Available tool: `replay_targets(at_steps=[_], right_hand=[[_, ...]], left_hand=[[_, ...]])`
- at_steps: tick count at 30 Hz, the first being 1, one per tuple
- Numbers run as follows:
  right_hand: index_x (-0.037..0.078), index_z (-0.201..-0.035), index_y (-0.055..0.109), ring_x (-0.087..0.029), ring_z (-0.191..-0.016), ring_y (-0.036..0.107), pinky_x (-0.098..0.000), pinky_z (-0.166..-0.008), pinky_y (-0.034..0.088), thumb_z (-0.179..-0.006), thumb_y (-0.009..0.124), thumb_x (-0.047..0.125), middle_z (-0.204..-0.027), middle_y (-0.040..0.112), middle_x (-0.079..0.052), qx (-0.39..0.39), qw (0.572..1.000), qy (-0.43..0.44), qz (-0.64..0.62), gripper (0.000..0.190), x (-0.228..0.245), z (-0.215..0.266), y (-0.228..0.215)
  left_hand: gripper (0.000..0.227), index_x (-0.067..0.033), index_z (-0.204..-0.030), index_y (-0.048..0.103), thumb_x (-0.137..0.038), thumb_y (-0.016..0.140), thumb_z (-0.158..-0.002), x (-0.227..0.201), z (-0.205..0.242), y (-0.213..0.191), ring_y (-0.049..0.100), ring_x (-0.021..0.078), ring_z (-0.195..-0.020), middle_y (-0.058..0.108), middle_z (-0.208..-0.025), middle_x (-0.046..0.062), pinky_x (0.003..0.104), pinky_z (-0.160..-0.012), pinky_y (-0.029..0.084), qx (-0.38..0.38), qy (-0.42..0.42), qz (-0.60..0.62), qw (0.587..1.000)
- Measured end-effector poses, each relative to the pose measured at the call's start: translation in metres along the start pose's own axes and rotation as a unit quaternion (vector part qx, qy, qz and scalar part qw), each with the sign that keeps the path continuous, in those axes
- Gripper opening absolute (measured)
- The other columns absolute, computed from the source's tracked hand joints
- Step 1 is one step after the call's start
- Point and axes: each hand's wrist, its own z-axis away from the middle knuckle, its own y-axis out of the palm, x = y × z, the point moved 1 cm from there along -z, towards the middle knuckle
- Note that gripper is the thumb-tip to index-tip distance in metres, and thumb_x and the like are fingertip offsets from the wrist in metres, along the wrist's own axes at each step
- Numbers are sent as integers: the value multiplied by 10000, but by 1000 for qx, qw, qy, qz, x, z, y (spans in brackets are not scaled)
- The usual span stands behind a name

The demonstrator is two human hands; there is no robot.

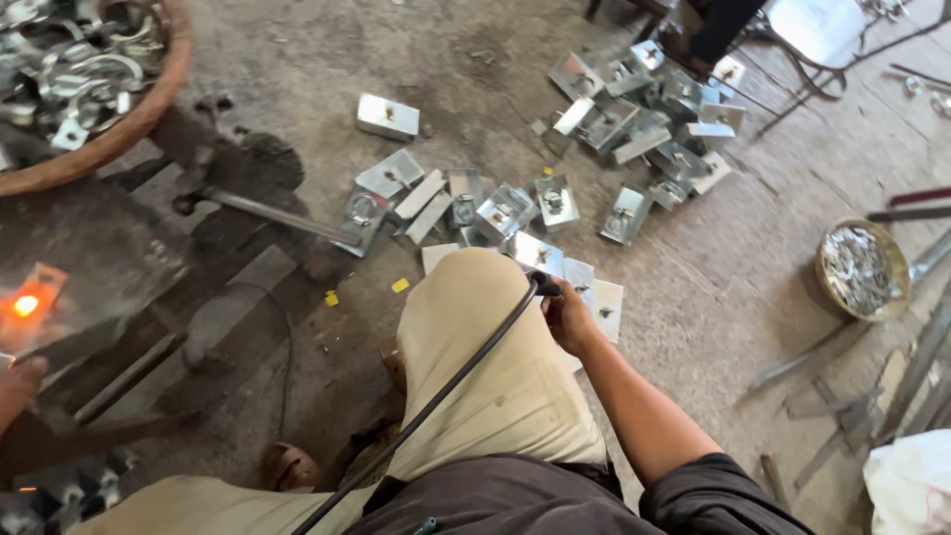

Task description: The person sits on the floor and repeatedly welds small metal rings onto rectangular metal plates using a handheld welding torch. They pick up a plate, place a ring on it, weld it in place, and then set the finished piece aside on the floor.

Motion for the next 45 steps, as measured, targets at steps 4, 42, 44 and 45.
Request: replay_targets(at_steps=[4, 42, 44, 45], right_hand=[[133, -796, 591, -157, -517, 510, -301, -499, 416, -1046, 565, 429, -650, 559, -34, -21, 1000, -22, 0, 388, -13, -21, -44], [56, -900, 613, -146, -642, 606, -266, -531, 415, -1026, 726, 64, -756, 604, -42, 139, 893, -425, 49, 170, 132, 84, 222], [8, -965, 627, -157, -722, 625, -296, -636, 516, -1055, 691, 11, -855, 634, -73, 272, 870, -411, 23, 111, 120, 95, 284], [-6, -998, 636, -159, -754, 637, -308, -666, 543, -1061, 667, -3, -899, 647, -79, 307, 862, -402, 39, 70, 112, 98, 309]], left_hand=[[1013, -243, -1464, 466, -504, 880, -578, -88, -42, -68, 531, 335, -1347, 524, -1397, 162, 434, -1104, 473, 159, 55, -144, 975], [496, -125, -1269, 718, -407, 786, -867, 8, 137, -109, 737, 282, -948, 774, -1117, 130, 419, -799, 556, -184, -224, 154, 944], [514, -94, -1296, 711, -382, 808, -882, 22, 163, -139, 721, 313, -1021, 751, -1145, 157, 438, -836, 554, -223, -172, 123, 951], [486, -95, -1272, 716, -375, 811, -886, 27, 181, -152, 722, 329, -1030, 752, -1150, 160, 436, -839, 559, -243, -186, 113, 945]])
